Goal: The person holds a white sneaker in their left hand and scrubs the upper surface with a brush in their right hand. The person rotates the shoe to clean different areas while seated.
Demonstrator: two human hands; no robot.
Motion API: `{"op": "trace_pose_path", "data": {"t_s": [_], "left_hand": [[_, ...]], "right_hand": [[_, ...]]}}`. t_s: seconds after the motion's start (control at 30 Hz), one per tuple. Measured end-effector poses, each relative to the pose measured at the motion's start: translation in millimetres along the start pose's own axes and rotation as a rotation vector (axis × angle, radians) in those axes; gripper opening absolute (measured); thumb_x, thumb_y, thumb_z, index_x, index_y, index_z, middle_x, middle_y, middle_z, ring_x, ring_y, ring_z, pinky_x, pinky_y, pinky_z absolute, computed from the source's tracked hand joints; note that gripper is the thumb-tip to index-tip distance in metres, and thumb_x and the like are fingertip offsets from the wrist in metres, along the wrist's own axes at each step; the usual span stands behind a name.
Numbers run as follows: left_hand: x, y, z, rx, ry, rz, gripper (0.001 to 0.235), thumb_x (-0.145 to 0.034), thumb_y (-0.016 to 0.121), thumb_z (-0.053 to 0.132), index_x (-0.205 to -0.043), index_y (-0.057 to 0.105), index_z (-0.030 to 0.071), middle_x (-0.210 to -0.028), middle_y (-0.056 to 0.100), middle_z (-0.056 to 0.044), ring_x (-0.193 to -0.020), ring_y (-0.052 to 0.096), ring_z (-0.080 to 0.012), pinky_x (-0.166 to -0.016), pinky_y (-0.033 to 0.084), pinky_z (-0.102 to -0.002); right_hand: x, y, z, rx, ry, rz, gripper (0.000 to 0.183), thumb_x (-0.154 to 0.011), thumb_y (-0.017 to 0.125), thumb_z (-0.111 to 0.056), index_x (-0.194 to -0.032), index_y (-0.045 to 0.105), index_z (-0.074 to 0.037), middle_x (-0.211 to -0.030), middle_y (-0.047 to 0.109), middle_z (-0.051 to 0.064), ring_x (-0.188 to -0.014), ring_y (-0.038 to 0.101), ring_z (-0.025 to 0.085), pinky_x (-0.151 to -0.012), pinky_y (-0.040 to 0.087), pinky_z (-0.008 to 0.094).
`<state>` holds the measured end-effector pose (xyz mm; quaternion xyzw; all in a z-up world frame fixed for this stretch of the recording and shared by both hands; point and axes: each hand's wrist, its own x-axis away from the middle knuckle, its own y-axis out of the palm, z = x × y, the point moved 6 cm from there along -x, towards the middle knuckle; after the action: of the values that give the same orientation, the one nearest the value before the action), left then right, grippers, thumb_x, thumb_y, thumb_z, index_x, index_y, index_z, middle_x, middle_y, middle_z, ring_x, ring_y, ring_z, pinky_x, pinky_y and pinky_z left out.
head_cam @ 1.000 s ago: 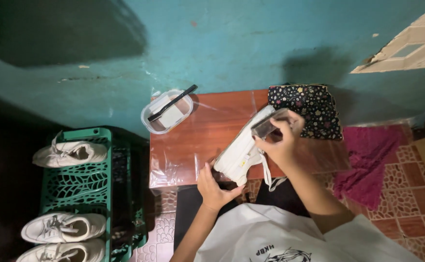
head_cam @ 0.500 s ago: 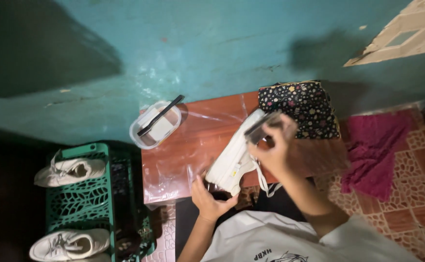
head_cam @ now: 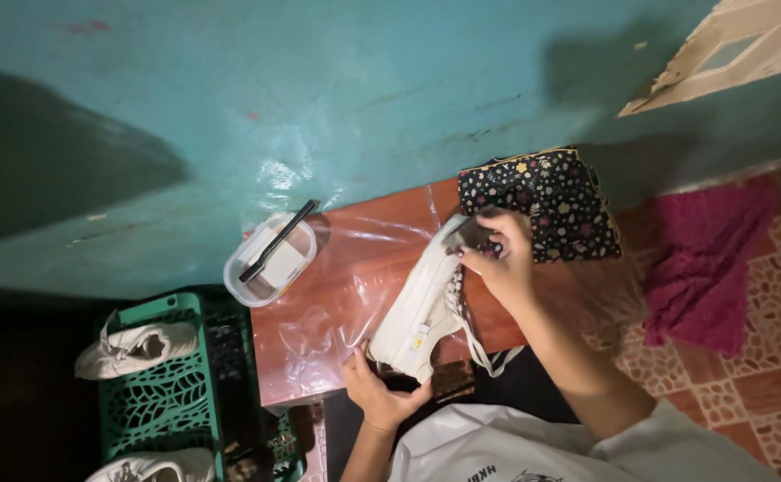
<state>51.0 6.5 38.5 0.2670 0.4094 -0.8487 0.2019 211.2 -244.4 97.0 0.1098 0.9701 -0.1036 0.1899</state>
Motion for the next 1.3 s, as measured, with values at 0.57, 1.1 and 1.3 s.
{"op": "trace_pose_path", "data": {"t_s": [0.57, 1.1, 1.3], "left_hand": [[10.5, 8.0, -9.6, -0.010, -0.044, -0.049, 0.123, -0.056, 0.083, 0.052, -0.151, 0.033, -0.007, -0.120, 0.053, -0.022, -0.100, 0.055, -0.0338, -0.088, 0.051, -0.041], [12.2, 7.4, -7.9, -0.035, -0.028, -0.019, 0.124, -0.059, 0.080, 0.062, -0.149, 0.034, -0.010, -0.115, 0.053, -0.022, -0.097, 0.056, -0.0346, -0.086, 0.051, -0.042], [13.3, 7.1, -9.0, -0.015, -0.035, -0.017, 0.125, -0.056, 0.085, 0.062, -0.148, 0.037, -0.008, -0.118, 0.056, -0.023, -0.098, 0.057, -0.0363, -0.088, 0.052, -0.044]], "right_hand": [[-52.1, -4.7, 24.6, -0.127, 0.483, -0.070, 0.027, -0.079, 0.073, -0.015, -0.098, 0.062, 0.001, -0.095, 0.069, 0.017, -0.084, 0.065, 0.021, -0.070, 0.055, 0.027], [-53.2, -3.7, 11.3, -0.156, 0.496, -0.132, 0.033, -0.078, 0.072, -0.010, -0.106, 0.062, 0.002, -0.102, 0.075, 0.021, -0.093, 0.074, 0.026, -0.079, 0.060, 0.032], [-46.9, -4.6, 22.9, -0.240, 0.532, -0.175, 0.041, -0.078, 0.071, -0.003, -0.117, 0.060, 0.004, -0.103, 0.073, 0.025, -0.087, 0.070, 0.025, -0.074, 0.055, 0.028]]}}
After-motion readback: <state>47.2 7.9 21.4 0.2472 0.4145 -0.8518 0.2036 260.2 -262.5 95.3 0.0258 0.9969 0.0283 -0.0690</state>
